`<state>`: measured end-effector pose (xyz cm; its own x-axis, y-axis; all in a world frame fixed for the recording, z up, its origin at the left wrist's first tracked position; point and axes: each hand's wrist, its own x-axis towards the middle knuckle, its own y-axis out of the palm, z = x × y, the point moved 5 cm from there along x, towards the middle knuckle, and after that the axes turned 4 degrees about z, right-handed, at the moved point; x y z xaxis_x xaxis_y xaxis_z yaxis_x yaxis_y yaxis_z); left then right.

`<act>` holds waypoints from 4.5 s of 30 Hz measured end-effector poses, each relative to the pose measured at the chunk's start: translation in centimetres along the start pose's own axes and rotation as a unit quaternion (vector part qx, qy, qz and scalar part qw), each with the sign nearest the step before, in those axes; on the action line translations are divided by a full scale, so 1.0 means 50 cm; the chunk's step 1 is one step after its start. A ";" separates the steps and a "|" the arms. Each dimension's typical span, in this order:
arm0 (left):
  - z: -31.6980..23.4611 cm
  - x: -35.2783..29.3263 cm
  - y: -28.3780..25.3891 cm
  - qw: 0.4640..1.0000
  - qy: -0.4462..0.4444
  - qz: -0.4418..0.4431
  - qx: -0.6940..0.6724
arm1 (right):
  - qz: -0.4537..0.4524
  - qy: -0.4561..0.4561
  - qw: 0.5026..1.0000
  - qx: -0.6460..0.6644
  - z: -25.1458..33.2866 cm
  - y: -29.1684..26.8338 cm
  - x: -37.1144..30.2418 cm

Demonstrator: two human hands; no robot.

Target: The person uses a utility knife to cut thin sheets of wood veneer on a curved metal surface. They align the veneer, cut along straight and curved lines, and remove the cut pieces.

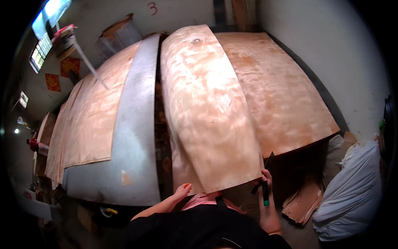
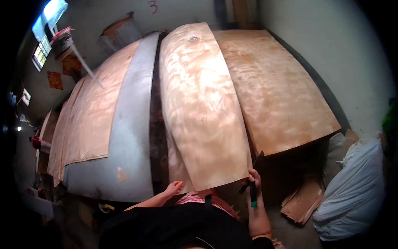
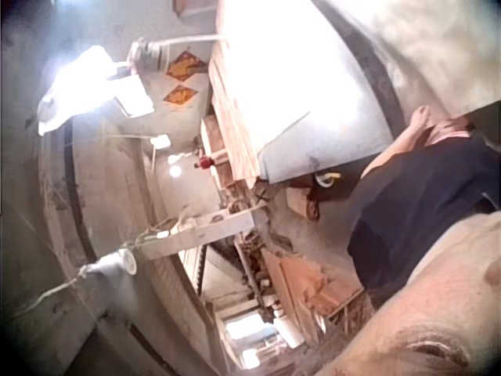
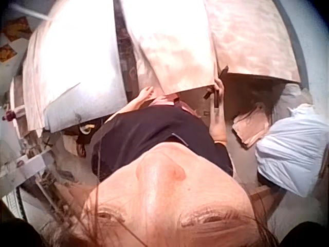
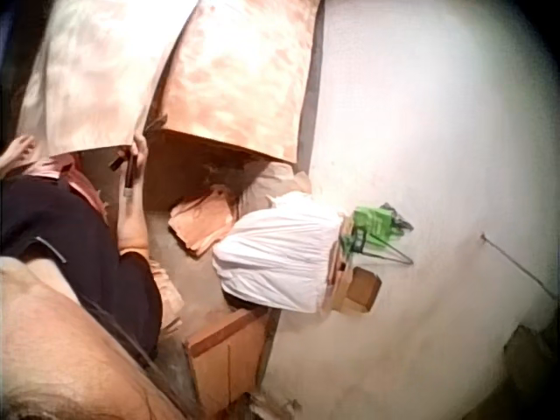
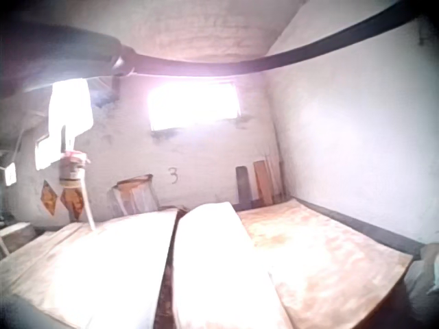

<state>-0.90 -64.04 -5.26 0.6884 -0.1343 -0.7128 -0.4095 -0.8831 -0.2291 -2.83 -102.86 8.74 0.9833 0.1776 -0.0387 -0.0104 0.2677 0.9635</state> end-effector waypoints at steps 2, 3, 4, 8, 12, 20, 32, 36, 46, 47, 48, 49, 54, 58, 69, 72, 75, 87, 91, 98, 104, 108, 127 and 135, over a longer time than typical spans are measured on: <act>-0.005 0.055 0.037 0.997 -0.049 -0.047 -0.039 | -0.072 0.008 0.994 -0.080 0.060 -0.053 -0.006; -0.013 0.083 0.057 0.993 -0.079 -0.075 -0.053 | -0.103 0.018 0.988 -0.115 0.093 -0.049 -0.005; -0.020 0.109 0.072 0.986 -0.109 -0.104 -0.066 | -0.123 0.027 0.980 -0.152 0.123 -0.055 0.001; -0.020 0.285 0.152 0.969 -0.179 -0.113 -0.125 | -0.182 0.021 0.953 -0.243 0.271 -0.099 0.037; -0.031 0.404 0.254 0.941 -0.246 -0.064 -0.223 | -0.195 0.025 0.928 -0.318 0.410 -0.115 0.055; -0.105 0.431 0.314 0.846 -0.225 -0.106 -0.471 | -0.266 -0.004 0.873 -0.408 0.472 -0.038 0.072; 0.096 0.443 0.264 0.542 -0.212 -0.100 -0.807 | -0.184 0.008 0.868 -0.461 0.434 -0.070 0.096; 0.066 0.365 0.271 0.569 -0.250 -0.047 -0.782 | -0.241 0.009 0.845 -0.478 0.439 -0.071 0.068; 0.033 0.329 0.251 0.647 -0.187 -0.052 -0.737 | -0.231 -0.001 0.768 -0.597 0.452 -0.022 0.076; 0.037 0.333 0.256 0.648 -0.195 -0.080 -0.732 | -0.234 0.005 0.756 -0.611 0.456 -0.023 0.079; 0.030 0.332 0.261 0.632 -0.191 -0.094 -0.745 | -0.238 0.009 0.745 -0.624 0.455 -0.016 0.086; 0.023 0.328 0.267 0.615 -0.188 -0.108 -0.758 | -0.242 0.013 0.733 -0.636 0.455 -0.007 0.090; 0.031 0.334 0.279 0.575 -0.197 -0.196 -0.769 | -0.261 0.010 0.644 -0.719 0.452 0.041 0.104; 0.033 0.326 0.271 0.590 -0.185 -0.259 -0.742 | -0.264 -0.009 0.599 -0.756 0.431 0.077 0.110; 0.011 0.269 0.261 0.653 -0.103 -0.321 -0.678 | -0.264 -0.038 0.517 -0.813 0.465 0.034 0.114; -0.012 0.277 0.280 0.642 -0.130 -0.344 -0.673 | -0.293 -0.037 0.469 -0.833 0.491 0.007 0.127; -0.028 0.309 0.301 0.648 -0.108 -0.340 -0.673 | -0.308 -0.031 0.426 -0.850 0.527 -0.040 0.147; 0.017 0.289 0.353 0.661 -0.216 -0.161 -0.700 | -0.289 0.055 0.214 -0.931 0.505 -0.051 0.183; -0.001 0.263 0.273 0.592 -0.157 -0.227 -0.757 | -0.267 0.071 0.202 -0.940 0.619 -0.157 0.221; 0.143 0.349 0.156 0.501 -0.078 -0.411 -0.758 | -0.310 0.256 0.179 -0.898 0.491 -0.140 0.228; 0.179 0.399 0.235 0.573 -0.112 -0.432 -0.687 | -0.228 0.285 0.222 -0.904 0.603 -0.348 0.196; 0.174 0.378 0.178 0.618 -0.185 -0.368 -0.670 | -0.210 0.269 0.275 -0.899 0.509 -0.327 0.203; 0.175 0.365 0.260 0.577 -0.126 -0.349 -0.727 | -0.167 0.210 0.166 -0.949 0.530 -0.426 0.170; 0.138 0.366 0.321 0.637 -0.191 -0.346 -0.661 | -0.268 0.303 0.221 -0.887 0.544 -0.464 0.149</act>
<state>0.99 -77.56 -26.56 0.1300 0.3896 -0.9117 0.9502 -0.3117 0.0023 9.68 -133.50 -6.68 0.7302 -0.3792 -0.5684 -0.5059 0.2591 -0.8228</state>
